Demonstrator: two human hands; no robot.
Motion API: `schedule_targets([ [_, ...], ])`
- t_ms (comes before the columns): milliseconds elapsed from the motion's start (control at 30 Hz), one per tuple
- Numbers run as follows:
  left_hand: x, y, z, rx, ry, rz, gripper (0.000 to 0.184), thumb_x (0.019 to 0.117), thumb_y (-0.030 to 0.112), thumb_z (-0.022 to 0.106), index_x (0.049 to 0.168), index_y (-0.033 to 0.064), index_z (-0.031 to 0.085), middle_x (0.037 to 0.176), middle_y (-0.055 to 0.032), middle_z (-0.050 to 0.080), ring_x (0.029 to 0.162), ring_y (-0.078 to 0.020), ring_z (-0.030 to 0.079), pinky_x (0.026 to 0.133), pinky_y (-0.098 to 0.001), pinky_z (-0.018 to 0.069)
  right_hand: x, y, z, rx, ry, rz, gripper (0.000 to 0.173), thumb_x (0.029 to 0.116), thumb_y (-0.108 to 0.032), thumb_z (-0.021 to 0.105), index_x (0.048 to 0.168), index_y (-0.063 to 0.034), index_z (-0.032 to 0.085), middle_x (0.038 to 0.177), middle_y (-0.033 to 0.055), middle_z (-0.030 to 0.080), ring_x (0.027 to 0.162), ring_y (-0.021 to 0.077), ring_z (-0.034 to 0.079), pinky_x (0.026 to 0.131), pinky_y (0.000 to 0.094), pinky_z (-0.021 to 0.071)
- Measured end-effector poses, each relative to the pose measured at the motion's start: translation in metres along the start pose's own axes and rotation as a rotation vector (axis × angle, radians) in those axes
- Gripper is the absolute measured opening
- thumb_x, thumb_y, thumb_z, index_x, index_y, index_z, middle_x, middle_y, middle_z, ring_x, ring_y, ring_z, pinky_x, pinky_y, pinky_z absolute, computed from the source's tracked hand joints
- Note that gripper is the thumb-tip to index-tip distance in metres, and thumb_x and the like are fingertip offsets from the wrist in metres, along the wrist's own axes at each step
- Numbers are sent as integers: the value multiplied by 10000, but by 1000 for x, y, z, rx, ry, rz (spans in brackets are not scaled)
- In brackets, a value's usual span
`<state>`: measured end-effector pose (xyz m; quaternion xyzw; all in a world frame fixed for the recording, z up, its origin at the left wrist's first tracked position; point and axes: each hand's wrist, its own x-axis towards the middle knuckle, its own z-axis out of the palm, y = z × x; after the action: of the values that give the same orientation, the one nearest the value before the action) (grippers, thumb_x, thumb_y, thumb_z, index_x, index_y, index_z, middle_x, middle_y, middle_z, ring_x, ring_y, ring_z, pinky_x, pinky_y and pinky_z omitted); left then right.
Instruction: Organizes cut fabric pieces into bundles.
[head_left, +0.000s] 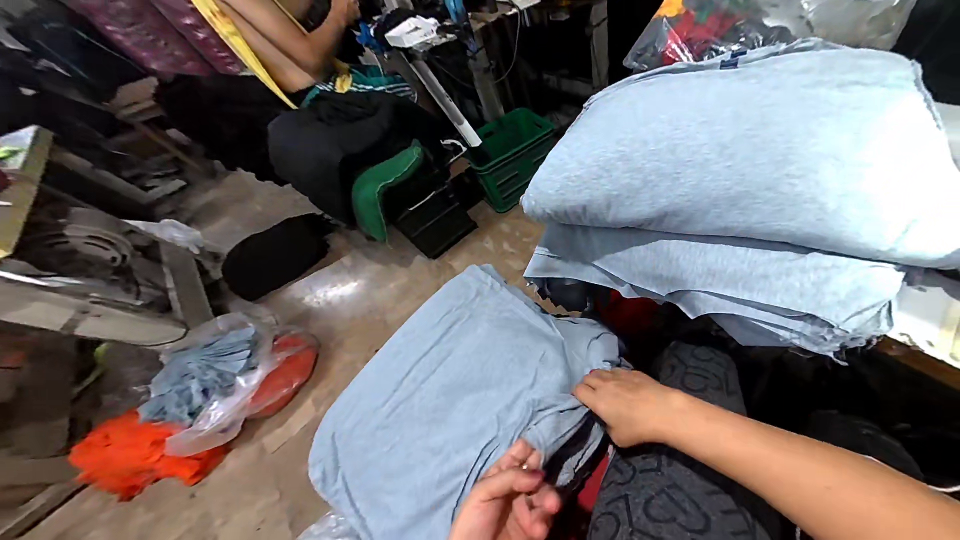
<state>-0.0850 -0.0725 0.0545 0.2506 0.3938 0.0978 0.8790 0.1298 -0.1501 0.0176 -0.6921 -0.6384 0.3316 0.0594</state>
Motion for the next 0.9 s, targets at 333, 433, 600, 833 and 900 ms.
schedule_targets([
  [333,18,-62,14,-369,478,123,150,984,17,408,955,48,552,759,-74,658,625,-157,679,586,-285,601,25,-41,-54,100,417,-205,251,957,38,559,1165,13,697,1125,196,695,1034,348,693,871,520,567],
  [433,28,-46,24,-93,303,25,182,940,-73,384,925,69,496,627,-61,612,478,-140,616,436,-252,538,7,-24,-41,-6,389,-182,186,915,38,628,1073,11,720,1035,186,701,984,353,695,818,534,572],
  [600,12,-4,-1,14,-84,-13,224,842,-49,431,913,94,589,746,-68,689,545,-158,679,454,-289,578,0,0,3,28,21,39,506,869,-6,706,1357,-37,578,1397,192,577,1351,413,502,1018,630,459],
  [833,-28,-84,-20,181,289,365,412,916,-98,383,1294,19,498,1161,-61,693,720,-111,702,598,-262,594,26,-25,-44,97,450,-167,235,932,52,580,1135,20,693,1087,196,699,997,358,701,829,538,569],
  [900,-11,-87,-9,-6,409,257,486,946,-70,376,1427,-6,390,1241,-113,610,825,-130,681,657,-265,572,29,-30,-54,74,431,-198,246,932,66,569,1142,27,691,1076,205,707,1007,366,701,849,537,560],
])
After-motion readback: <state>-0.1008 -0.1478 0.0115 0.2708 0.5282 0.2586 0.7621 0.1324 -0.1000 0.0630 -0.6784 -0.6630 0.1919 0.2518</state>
